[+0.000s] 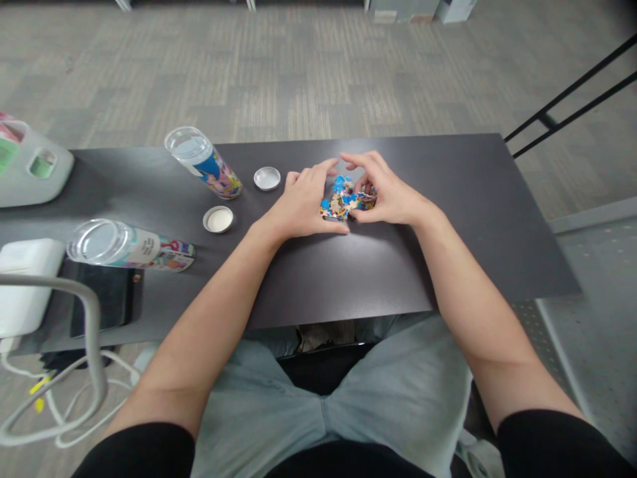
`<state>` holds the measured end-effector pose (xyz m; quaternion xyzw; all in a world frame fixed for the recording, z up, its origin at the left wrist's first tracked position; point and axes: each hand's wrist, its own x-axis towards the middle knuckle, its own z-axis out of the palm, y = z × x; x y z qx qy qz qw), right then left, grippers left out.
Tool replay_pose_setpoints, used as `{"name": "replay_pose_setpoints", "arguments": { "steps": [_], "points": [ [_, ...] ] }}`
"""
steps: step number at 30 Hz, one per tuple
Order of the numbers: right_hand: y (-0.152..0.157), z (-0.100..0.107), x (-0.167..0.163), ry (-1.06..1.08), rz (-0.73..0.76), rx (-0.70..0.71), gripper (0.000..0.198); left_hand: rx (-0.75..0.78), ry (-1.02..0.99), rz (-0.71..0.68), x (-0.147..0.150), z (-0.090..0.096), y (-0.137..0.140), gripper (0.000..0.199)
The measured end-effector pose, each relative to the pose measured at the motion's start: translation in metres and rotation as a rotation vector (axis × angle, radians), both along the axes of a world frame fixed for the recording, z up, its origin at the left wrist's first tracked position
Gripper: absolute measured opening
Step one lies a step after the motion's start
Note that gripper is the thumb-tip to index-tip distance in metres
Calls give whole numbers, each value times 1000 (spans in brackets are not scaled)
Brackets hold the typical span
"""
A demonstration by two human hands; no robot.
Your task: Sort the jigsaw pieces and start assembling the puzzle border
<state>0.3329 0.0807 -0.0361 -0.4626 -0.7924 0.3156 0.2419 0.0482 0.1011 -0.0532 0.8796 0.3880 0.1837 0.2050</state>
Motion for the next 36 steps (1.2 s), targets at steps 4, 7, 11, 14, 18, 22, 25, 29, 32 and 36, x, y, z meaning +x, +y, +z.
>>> {"name": "replay_pose_setpoints", "arguments": {
  "steps": [4,7,11,14,18,22,25,29,32,36],
  "points": [
    [4,-5,5,108,29,-7,105,28,102,-34,2,0,0,90],
    [13,-13,17,177,28,53,98,94,102,-65,3,4,-2,68],
    [23,-20,44,52,16,150,108,145,80,-133,3,5,-4,54],
    [20,-16,58,-202,-35,121,114,158,39,-136,3,3,-3,54],
    [13,-4,55,-278,26,58,69,155,-24,-94,5,-1,0,49],
    [12,0,43,-171,93,29,32,134,-56,-41,5,-1,3,47],
    [13,-4,36,-114,95,36,26,134,-58,-16,3,-1,4,44],
    [13,-11,31,-45,77,93,29,143,-2,-46,1,-2,2,79],
    [13,-13,30,4,61,124,33,116,46,-52,1,-3,1,78],
    [12,-12,29,61,23,106,32,140,55,-45,2,-4,5,54]
  ]
}}
